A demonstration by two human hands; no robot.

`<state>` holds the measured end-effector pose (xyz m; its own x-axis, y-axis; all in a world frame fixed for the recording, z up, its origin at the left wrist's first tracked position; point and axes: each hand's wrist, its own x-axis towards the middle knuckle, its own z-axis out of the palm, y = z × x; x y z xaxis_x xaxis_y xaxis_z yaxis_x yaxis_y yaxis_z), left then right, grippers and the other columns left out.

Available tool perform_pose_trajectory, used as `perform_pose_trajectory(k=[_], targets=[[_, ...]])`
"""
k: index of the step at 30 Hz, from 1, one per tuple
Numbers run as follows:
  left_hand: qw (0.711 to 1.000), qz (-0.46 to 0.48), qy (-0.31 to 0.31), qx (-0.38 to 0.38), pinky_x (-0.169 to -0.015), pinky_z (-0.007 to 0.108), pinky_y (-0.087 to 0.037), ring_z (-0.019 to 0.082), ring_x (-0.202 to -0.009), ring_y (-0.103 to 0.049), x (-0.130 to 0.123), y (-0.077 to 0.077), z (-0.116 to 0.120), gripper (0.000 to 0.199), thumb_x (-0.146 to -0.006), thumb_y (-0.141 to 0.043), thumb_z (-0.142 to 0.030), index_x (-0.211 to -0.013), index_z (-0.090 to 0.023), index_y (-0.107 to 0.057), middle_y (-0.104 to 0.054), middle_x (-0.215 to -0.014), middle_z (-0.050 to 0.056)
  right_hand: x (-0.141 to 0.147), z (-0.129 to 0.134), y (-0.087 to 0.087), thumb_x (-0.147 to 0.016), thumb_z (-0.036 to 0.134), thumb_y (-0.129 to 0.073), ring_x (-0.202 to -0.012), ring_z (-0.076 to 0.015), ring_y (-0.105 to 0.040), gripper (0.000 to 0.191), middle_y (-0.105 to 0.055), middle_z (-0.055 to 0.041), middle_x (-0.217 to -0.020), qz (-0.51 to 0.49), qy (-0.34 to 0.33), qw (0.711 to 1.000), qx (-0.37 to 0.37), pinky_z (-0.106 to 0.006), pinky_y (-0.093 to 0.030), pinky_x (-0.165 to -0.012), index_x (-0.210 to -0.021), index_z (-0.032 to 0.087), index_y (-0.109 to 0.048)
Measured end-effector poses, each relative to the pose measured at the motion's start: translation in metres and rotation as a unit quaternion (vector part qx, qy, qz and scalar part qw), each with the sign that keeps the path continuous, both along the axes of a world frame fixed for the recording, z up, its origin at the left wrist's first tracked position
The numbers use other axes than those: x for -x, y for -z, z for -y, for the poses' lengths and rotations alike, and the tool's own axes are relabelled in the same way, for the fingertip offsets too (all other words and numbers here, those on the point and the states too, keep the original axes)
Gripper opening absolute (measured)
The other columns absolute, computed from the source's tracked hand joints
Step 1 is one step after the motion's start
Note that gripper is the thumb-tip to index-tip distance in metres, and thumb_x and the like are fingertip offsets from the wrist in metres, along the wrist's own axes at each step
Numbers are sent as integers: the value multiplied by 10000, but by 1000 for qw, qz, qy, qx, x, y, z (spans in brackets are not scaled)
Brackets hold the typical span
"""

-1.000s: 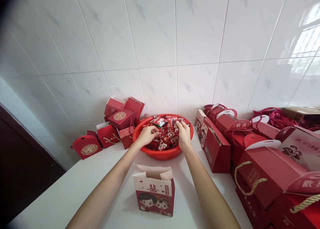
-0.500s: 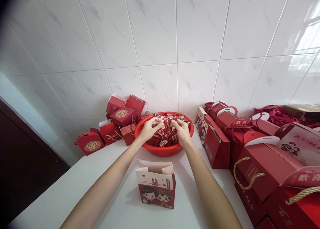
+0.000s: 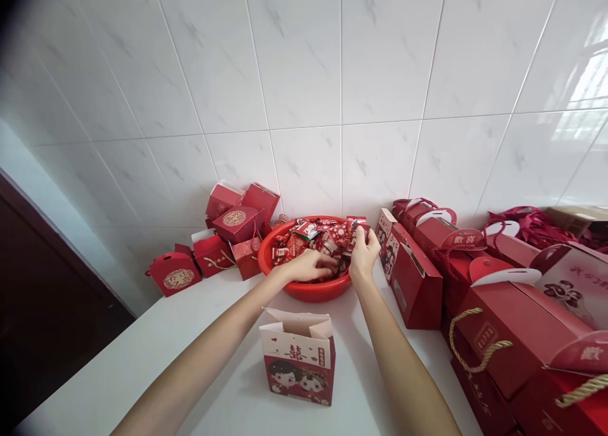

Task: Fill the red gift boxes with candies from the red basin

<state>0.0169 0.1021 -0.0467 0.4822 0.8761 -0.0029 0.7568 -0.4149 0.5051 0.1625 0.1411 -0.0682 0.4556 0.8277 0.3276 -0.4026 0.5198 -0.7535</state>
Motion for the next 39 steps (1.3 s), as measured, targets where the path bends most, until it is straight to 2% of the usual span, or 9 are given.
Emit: perform_pose_trajectory(k=[5,10,13,16,19,22,30,35,39], targets=[[970,-98,-172,-141,-1057,389,-481,302,-1232,-638,11,-7,-3,526,-832,-597,-113,-1348,-193,-654,-718,-1276,115,0,-2,2,-723,475,-667,-588,-78,-356,348,-431,80,-616,3,1,1000,6,-217,-359,-567,-690,207,-448],[954,-140,-230,-132,-1016,412,-511,322,-1202,-649,23,-10,-4,499,-802,-634,-104,-1280,-231,-695,-689,-1324,107,0,-2,2,-723,472,-666,-593,-80,-346,374,-411,82,-619,-3,11,1000,10,-219,-332,-549,-673,220,-394],[955,-138,-220,-143,-962,404,-540,318,-1162,-663,21,-9,-5,437,-812,-600,-93,-1214,-211,-727,-680,-1320,110,-1,-1,0,-716,469,-672,-578,-76,-301,415,-356,91,-609,-16,28,999,15,-221,-302,-530,-658,234,-334],[956,-114,-178,-203,-932,379,-555,283,-1108,-676,14,-8,-9,382,-848,-537,-91,-1157,-186,-741,-690,-1256,111,-1,0,-1,-723,465,-661,-568,-76,-277,419,-323,95,-605,-26,43,999,17,-225,-282,-519,-654,240,-315],[961,-85,-98,-246,-1006,366,-528,250,-1137,-656,6,-6,-19,417,-836,-519,-57,-1177,-181,-723,-708,-1195,98,-1,0,-1,-734,457,-652,-566,-77,-279,401,-326,94,-608,-23,43,999,14,-227,-283,-519,-654,239,-326],[967,-94,-52,-229,-1090,379,-475,247,-1214,-623,3,-3,-31,469,-808,-552,-46,-1230,-196,-691,-695,-1260,88,-1,-1,0,-744,457,-653,-566,-77,-286,391,-326,94,-613,-17,41,999,13,-227,-293,-523,-659,236,-341],[973,-126,-70,-181,-1099,399,-463,290,-1273,-595,5,1,-35,520,-803,-649,-133,-1320,-169,-617,-654,-1346,128,0,-2,1,-737,449,-644,-562,-84,-263,400,-298,95,-597,-17,49,999,8,-230,-271,-511,-654,245,-310],[966,-124,-142,-177,-983,415,-533,294,-1119,-682,0,-5,-31,391,-927,-584,-303,-1291,-166,-610,-726,-1176,127,0,-4,2,-765,438,-599,-615,-104,-397,271,-439,69,-661,-39,76,996,16,-251,-385,-610,-708,223,-444],[958,-99,-140,-228,-1124,393,-431,271,-1346,-539,-6,-10,-40,496,-922,-567,-207,-1412,-147,-516,-569,-1452,154,-1,-5,3,-791,423,-573,-683,-128,-485,223,-534,41,-721,-34,107,994,14,-270,-439,-681,-753,213,-511]])
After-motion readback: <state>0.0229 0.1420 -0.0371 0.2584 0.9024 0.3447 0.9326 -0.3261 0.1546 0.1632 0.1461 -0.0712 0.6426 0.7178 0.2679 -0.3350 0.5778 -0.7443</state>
